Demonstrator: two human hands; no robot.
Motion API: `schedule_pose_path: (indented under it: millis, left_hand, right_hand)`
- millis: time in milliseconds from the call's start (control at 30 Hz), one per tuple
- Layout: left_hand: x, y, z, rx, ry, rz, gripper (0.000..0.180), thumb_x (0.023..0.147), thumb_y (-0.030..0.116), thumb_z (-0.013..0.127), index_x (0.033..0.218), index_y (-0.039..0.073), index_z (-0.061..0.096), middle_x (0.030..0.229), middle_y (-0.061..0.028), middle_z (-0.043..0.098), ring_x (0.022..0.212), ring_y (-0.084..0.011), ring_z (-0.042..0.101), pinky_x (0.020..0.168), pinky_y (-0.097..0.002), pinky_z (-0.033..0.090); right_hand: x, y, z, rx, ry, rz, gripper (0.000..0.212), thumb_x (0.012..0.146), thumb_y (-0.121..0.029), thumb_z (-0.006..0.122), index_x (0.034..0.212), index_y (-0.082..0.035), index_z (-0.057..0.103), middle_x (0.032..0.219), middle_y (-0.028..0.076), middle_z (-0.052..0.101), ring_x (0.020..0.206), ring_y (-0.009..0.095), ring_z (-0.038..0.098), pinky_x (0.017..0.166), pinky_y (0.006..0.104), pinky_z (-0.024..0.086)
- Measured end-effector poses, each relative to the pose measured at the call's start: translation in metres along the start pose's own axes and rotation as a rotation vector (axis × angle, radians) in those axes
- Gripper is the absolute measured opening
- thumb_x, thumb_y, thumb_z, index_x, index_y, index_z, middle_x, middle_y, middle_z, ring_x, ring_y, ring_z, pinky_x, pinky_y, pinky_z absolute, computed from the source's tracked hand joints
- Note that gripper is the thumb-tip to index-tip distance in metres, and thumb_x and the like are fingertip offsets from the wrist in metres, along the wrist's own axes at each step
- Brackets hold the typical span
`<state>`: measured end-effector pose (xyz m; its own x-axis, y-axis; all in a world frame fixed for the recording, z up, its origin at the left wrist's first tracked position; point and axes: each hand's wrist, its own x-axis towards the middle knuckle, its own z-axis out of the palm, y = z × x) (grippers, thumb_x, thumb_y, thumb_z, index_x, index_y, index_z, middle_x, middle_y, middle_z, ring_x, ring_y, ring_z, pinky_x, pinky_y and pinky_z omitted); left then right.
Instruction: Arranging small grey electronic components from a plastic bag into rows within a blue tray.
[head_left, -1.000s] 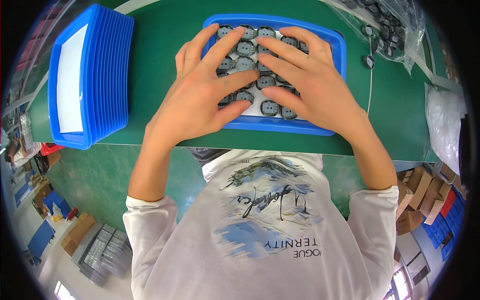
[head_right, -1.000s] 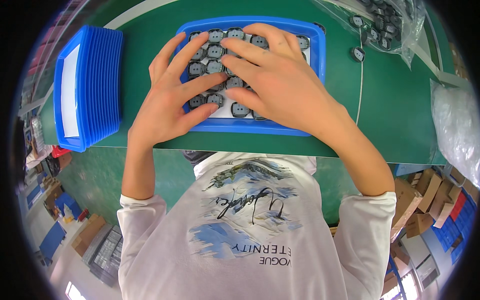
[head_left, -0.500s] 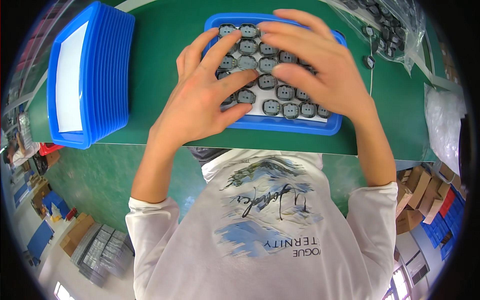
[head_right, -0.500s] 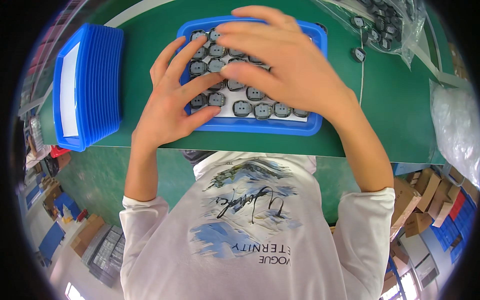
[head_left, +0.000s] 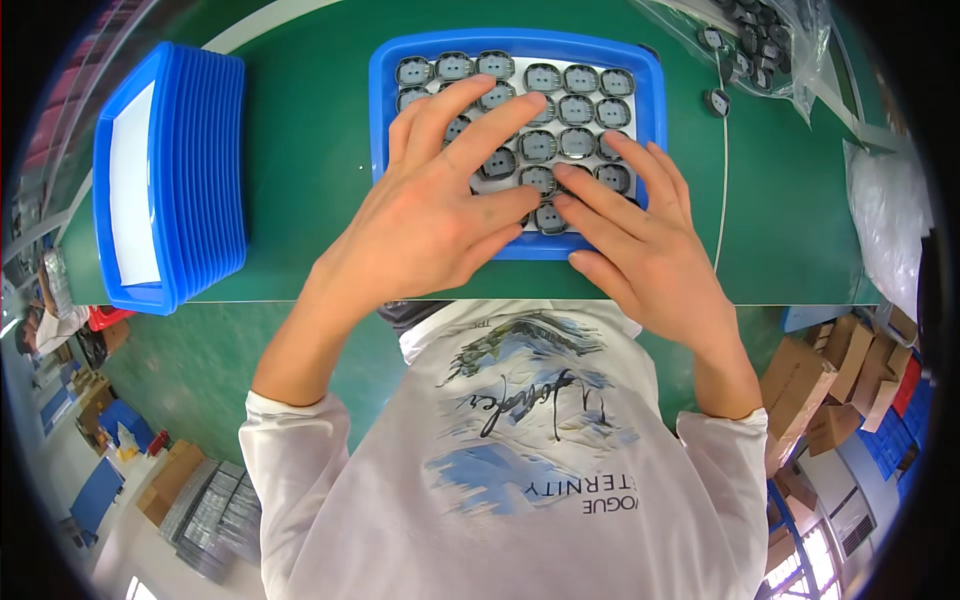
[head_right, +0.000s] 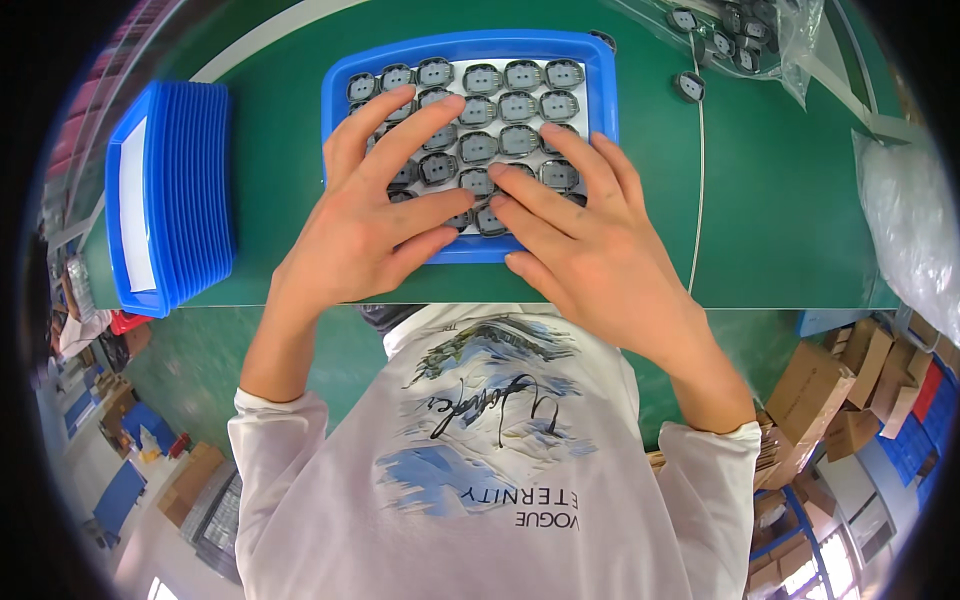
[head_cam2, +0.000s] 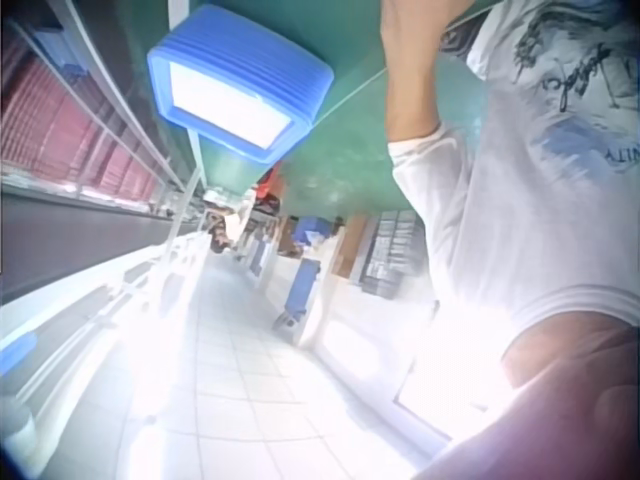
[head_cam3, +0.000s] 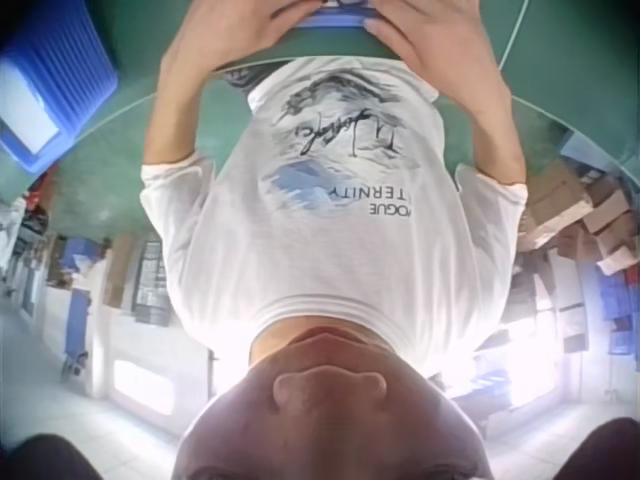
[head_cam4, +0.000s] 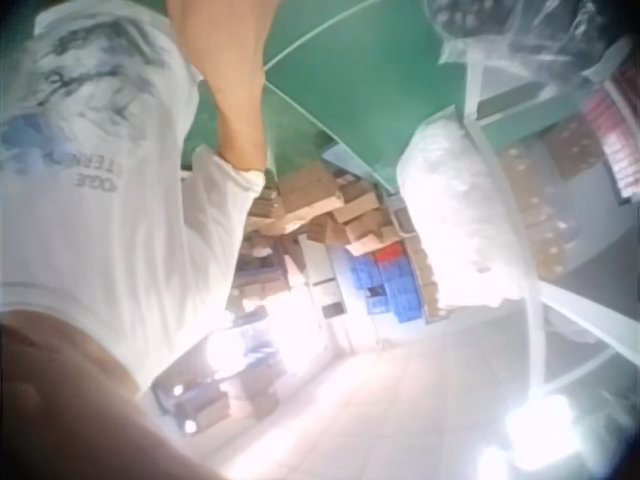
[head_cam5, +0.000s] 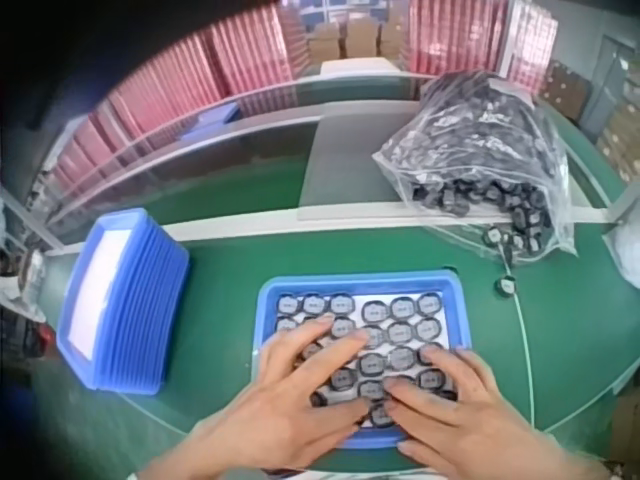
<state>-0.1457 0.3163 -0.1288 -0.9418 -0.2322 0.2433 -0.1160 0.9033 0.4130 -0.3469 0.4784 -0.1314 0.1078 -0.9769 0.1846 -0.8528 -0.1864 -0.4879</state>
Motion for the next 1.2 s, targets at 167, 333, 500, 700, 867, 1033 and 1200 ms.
schedule_pose_path:
  millis: [167, 333, 500, 700, 867, 1033, 1200]
  left_hand:
    - [0.0, -0.002, -0.001, 0.034, -0.014, 0.013, 0.025, 0.069, 0.018, 0.084, 0.094, 0.012, 0.08, 0.154, -0.0134, 0.049, 0.142, -0.0413, 0.039, 0.113, -0.0529, 0.033]
    - [0.001, -0.008, -0.005, 0.009, 0.024, -0.002, 0.03, 0.07, 0.017, 0.085, 0.099, 0.013, 0.079, 0.155, -0.0134, 0.048, 0.144, -0.0417, 0.037, 0.114, -0.0521, 0.032]
    - [0.003, -0.013, -0.007, 0.037, 0.025, -0.052, 0.04, 0.07, 0.016, 0.085, 0.109, 0.014, 0.077, 0.157, -0.0122, 0.045, 0.144, -0.0418, 0.036, 0.116, -0.0525, 0.031]
    - [0.005, -0.015, -0.007, 0.083, 0.024, -0.104, 0.053, 0.069, 0.016, 0.086, 0.12, 0.016, 0.072, 0.158, -0.0115, 0.043, 0.145, -0.0408, 0.034, 0.117, -0.053, 0.03]
    - [0.008, -0.014, -0.008, 0.092, 0.032, -0.114, 0.057, 0.071, 0.02, 0.086, 0.125, 0.016, 0.07, 0.157, -0.0117, 0.043, 0.146, -0.0408, 0.033, 0.117, -0.0532, 0.03]
    - [0.006, -0.004, -0.011, 0.093, -0.005, -0.139, 0.072, 0.069, 0.03, 0.089, 0.134, 0.015, 0.063, 0.159, -0.0136, 0.041, 0.146, -0.0416, 0.033, 0.118, -0.0531, 0.028]
    - [-0.003, 0.003, -0.004, 0.085, 0.027, -0.246, 0.08, 0.067, 0.032, 0.09, 0.138, 0.012, 0.06, 0.159, -0.0143, 0.041, 0.146, -0.0416, 0.032, 0.118, -0.0532, 0.027]
  right_hand:
    - [0.003, 0.001, 0.005, -0.061, -0.026, -0.047, 0.041, 0.08, -0.015, 0.079, 0.121, -0.014, 0.073, 0.149, -0.002, 0.056, 0.148, 0.039, 0.034, 0.122, 0.0615, 0.021]
    - [0.011, 0.002, 0.005, -0.078, -0.03, -0.058, 0.039, 0.077, -0.013, 0.081, 0.116, -0.016, 0.075, 0.15, -0.002, 0.055, 0.149, 0.039, 0.033, 0.122, 0.0623, 0.021]
    - [0.016, 0.004, 0.009, -0.078, 0.026, -0.032, 0.033, 0.077, -0.014, 0.081, 0.11, -0.014, 0.077, 0.151, 0.002, 0.054, 0.149, 0.041, 0.031, 0.121, 0.0624, 0.021]
    - [0.017, 0.007, 0.011, -0.072, 0.109, -0.017, 0.033, 0.077, -0.018, 0.082, 0.108, -0.013, 0.077, 0.148, 0.007, 0.054, 0.144, 0.041, 0.036, 0.117, 0.0658, 0.027]
    - [0.021, 0.013, 0.008, 0.023, 0.14, 0.028, 0.038, 0.079, -0.018, 0.08, 0.116, -0.013, 0.075, 0.154, 0.008, 0.05, 0.146, 0.04, 0.033, 0.119, 0.0551, 0.03]
    - [0.038, 0.015, 0.002, 0.016, 0.15, -0.047, 0.03, 0.079, -0.015, 0.08, 0.108, -0.012, 0.077, 0.153, 0.008, 0.049, 0.144, 0.04, 0.035, 0.117, 0.0535, 0.033]
    - [0.061, 0.016, 0.016, -0.032, 0.147, -0.149, 0.015, 0.077, -0.009, 0.077, 0.092, -0.008, 0.076, 0.15, 0.009, 0.052, 0.142, 0.039, 0.037, 0.117, 0.0553, 0.034]
